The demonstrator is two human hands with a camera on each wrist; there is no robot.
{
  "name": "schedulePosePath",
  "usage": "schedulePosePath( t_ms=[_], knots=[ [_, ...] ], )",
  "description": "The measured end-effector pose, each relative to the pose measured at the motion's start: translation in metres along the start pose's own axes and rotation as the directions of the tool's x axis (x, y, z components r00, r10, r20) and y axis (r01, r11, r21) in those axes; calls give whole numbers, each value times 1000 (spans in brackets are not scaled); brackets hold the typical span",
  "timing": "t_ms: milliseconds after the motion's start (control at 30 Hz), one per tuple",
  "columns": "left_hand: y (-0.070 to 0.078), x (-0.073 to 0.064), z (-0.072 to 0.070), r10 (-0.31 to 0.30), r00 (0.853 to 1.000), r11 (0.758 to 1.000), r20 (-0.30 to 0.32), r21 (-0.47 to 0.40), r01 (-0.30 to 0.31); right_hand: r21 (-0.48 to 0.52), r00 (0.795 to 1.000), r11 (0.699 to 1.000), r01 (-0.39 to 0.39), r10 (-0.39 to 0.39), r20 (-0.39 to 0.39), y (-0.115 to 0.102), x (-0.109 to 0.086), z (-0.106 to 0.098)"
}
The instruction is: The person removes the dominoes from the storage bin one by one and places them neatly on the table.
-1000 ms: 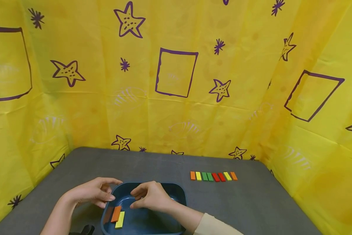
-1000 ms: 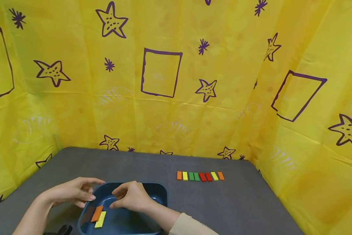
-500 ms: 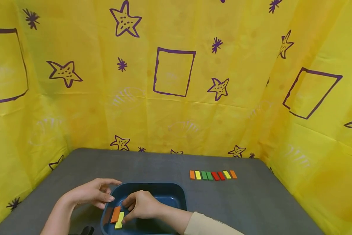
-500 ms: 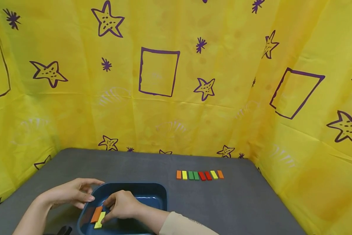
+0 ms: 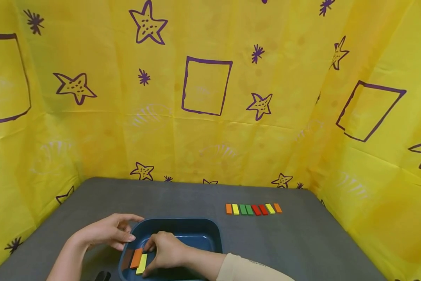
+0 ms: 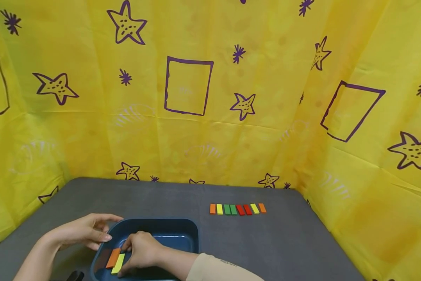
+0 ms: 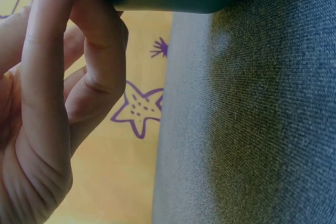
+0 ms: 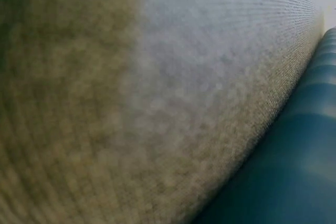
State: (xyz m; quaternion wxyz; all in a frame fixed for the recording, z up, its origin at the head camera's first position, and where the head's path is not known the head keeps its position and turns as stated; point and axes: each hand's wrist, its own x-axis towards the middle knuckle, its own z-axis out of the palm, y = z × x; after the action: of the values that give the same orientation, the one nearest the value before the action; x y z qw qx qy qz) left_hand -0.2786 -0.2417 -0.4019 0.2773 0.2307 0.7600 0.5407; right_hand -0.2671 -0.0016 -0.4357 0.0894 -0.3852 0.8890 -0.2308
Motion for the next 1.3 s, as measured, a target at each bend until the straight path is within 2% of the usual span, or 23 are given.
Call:
schedulePosePath(
  t_ms=[167, 433, 567, 700, 767, 833, 967, 1100, 1300],
  knots=[
    [0, 0, 0, -3, 1000, 1000, -3, -1, 3, -104, 999, 994, 38, -38, 5, -1, 0, 0],
    [-2, -1, 0, -10, 1000, 1000, 10, -21, 11, -141, 997, 987, 82, -82, 5, 1, 1, 1],
    [-2, -1, 0, -13, 1000, 1000, 17, -27, 14, -69, 996, 994, 82, -83, -10, 3, -1, -3],
    [-1, 1, 0, -12, 1000, 1000, 15, -23, 12, 120, 999, 992, 36, -35, -9, 4, -3, -10],
    [0, 1, 0, -8, 1000, 1000, 14, -18, 8, 236, 1000, 972, 1, -1, 0, 4, -4, -13],
    [0, 1, -1, -1, 1000, 1000, 12, -17, 2, 350, 1000, 936, -31, 30, 9, 4, -6, -14],
    [0, 1, -1, -2, 1000, 1000, 8, -17, 2, 498, 998, 865, -62, 70, 2, 3, -9, -17],
    [0, 1, 0, -7, 1000, 1000, 8, -19, 7, 584, 996, 809, -73, 90, 0, 5, -11, -21],
    [2, 1, 0, -30, 1000, 999, -5, -15, 30, 645, 995, 761, -71, 104, -13, 13, -14, -32]
  ],
)
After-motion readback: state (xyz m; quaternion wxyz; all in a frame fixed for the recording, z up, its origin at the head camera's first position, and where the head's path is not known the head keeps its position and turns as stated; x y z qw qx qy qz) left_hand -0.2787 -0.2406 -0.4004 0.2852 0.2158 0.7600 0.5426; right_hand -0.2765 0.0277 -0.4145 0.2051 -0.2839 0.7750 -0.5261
